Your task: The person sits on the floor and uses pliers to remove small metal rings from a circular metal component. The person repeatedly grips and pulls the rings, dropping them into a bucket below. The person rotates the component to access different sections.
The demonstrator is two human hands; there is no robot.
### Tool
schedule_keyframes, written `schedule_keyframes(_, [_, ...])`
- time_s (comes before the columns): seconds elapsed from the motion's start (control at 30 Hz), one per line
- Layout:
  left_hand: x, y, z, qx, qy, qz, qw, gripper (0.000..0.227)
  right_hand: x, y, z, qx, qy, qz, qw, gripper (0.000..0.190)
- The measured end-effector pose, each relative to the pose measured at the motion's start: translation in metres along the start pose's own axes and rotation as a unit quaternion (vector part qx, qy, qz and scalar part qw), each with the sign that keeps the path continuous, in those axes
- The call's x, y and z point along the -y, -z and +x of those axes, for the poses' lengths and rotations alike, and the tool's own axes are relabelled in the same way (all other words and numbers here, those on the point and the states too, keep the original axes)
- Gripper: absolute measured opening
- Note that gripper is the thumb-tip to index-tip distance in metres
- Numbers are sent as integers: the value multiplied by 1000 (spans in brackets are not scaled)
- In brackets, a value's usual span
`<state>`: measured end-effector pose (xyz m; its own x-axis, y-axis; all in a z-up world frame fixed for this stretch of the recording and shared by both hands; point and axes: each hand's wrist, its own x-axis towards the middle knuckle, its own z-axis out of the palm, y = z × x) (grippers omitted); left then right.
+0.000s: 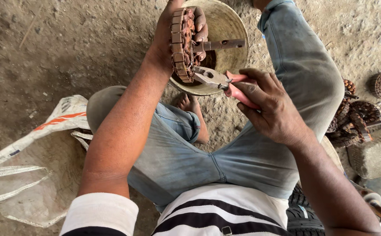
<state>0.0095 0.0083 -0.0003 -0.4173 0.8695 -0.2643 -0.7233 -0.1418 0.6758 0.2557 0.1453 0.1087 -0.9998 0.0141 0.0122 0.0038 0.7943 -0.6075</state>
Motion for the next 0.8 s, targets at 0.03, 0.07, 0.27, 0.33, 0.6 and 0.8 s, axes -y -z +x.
schedule_keyframes(0.03, [2,-1,1,-7,8,11,1000,64,-2,1,0,2,10,-15,1000,40])
schedule_keyframes(0.07, [6,-2,2,-22,8,25,999,67,-4,3,0,4,15,-22,1000,40])
schedule_keyframes(0.27, [30,6,12,-94,37,-11,995,51,-13,20,8,36,40,-97,994,38])
schedule_keyframes(0.33, [38,8,14,-129,66,-12,989,51,-16,30,9,72,31,-87,993,41])
schedule_keyframes(0.6, [48,6,26,-139,162,57,975,56,-31,23,6,82,33,-106,990,35])
schedule_keyframes(0.8, [47,6,26,-172,110,68,977,58,-53,-13,-1,82,-74,-112,988,22])
